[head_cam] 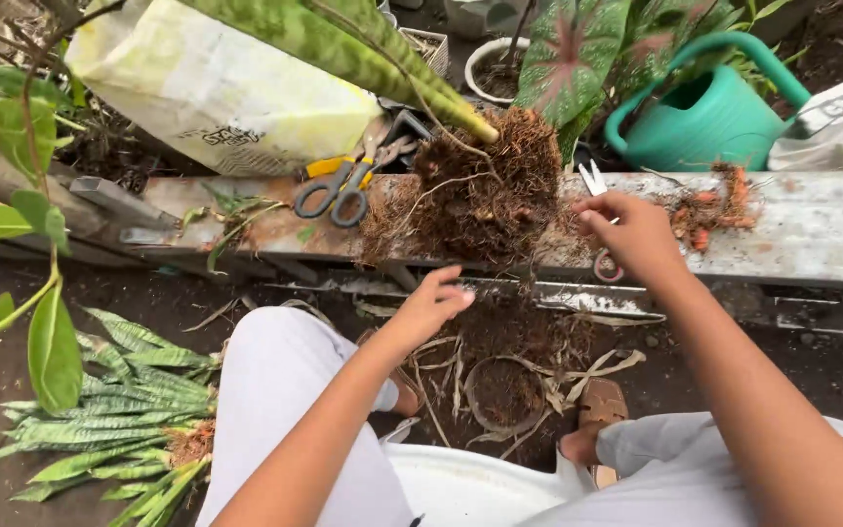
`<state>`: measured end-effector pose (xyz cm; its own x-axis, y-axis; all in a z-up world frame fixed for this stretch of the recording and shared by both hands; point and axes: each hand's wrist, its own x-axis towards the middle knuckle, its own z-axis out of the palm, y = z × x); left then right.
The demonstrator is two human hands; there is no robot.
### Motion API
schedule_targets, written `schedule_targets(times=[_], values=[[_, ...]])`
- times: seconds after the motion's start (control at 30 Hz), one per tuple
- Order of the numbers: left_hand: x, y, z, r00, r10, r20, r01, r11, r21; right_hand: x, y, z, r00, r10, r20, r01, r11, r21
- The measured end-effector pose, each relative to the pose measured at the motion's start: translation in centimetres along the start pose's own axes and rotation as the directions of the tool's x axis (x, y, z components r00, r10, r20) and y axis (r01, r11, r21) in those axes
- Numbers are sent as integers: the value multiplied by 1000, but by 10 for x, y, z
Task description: Trimming the roots of a snake plant and preparing it for repotting.
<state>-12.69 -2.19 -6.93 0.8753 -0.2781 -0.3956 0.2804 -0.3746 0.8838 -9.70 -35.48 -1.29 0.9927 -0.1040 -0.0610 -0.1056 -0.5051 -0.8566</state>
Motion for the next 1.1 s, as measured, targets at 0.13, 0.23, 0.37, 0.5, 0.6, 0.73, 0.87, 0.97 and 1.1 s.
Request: schedule_targets(times=[0.13,0.23,0.37,0.5,0.6,0.73,0.87,0.97,1.1], values=[[-9,-29,-3,988,-91,124,86,995,50,-9,-15,-5,999,22,30,-24,998,65],[-52,9,2,984,-71,165,29,968,249,-14,-22,-1,999,17,51,-16,1000,-13],[-92,6,18,668,-538,514,160,779,607,-30,-25,-9,977,195,81,-196,981,-4],[-133,-29,56,213,-745,632,125,663,738,-27,-10,-16,994,100,46,-100,995,-11],[-133,-15,75,204,-757,621,32,639,769,-28,-10,-16,996,83,23,-83,997,2],[-97,30,56,749,115,653,-333,917,221,-31,-21,-18,999,45,28,-45,999,0],[-52,105,2,869,479,122,-458,873,-165,-25,-13,-17,1000,3,-9,-3,999,45],[-28,122,-29,891,428,-149,-450,876,-173,-18,-7,-14,998,59,-28,-57,997,46],[-17,120,-32,936,306,-175,-328,938,-110,-15,-19,-14,998,62,-17,-62,997,37]])
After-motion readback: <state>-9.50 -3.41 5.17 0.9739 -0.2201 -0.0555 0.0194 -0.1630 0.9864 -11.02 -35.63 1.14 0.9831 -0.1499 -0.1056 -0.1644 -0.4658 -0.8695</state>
